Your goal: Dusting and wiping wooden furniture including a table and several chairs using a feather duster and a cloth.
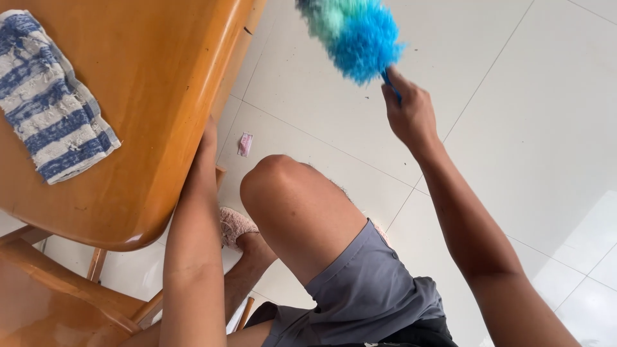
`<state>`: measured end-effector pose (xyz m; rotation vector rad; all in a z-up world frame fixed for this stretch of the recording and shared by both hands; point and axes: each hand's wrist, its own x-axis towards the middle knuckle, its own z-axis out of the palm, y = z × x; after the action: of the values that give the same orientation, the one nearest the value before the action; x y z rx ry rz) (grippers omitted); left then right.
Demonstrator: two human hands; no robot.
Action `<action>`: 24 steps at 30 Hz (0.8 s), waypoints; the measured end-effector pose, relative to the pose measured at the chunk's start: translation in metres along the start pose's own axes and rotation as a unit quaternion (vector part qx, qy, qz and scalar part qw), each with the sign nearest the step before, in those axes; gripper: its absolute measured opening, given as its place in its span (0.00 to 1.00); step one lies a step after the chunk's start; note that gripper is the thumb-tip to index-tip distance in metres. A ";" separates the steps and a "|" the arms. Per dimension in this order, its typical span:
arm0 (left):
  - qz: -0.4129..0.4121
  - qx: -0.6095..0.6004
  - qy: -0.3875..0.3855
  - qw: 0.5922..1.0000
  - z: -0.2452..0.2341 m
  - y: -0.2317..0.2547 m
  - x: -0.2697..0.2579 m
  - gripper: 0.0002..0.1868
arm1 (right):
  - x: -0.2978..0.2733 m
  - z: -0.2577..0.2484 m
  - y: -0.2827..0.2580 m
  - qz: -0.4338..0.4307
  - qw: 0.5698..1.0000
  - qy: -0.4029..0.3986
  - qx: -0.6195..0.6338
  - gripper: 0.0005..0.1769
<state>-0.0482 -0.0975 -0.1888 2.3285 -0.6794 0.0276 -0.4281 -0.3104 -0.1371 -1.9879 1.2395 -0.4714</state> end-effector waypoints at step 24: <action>0.448 -0.064 -0.268 0.851 -0.048 0.172 -0.014 0.16 | 0.190 0.116 -0.070 -0.096 0.989 -0.076 0.086 0.24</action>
<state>-0.1345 -0.1665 -0.0483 1.6830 -1.9312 -0.2449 -0.2222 -0.4139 -0.1755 -1.9639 0.8881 -0.4939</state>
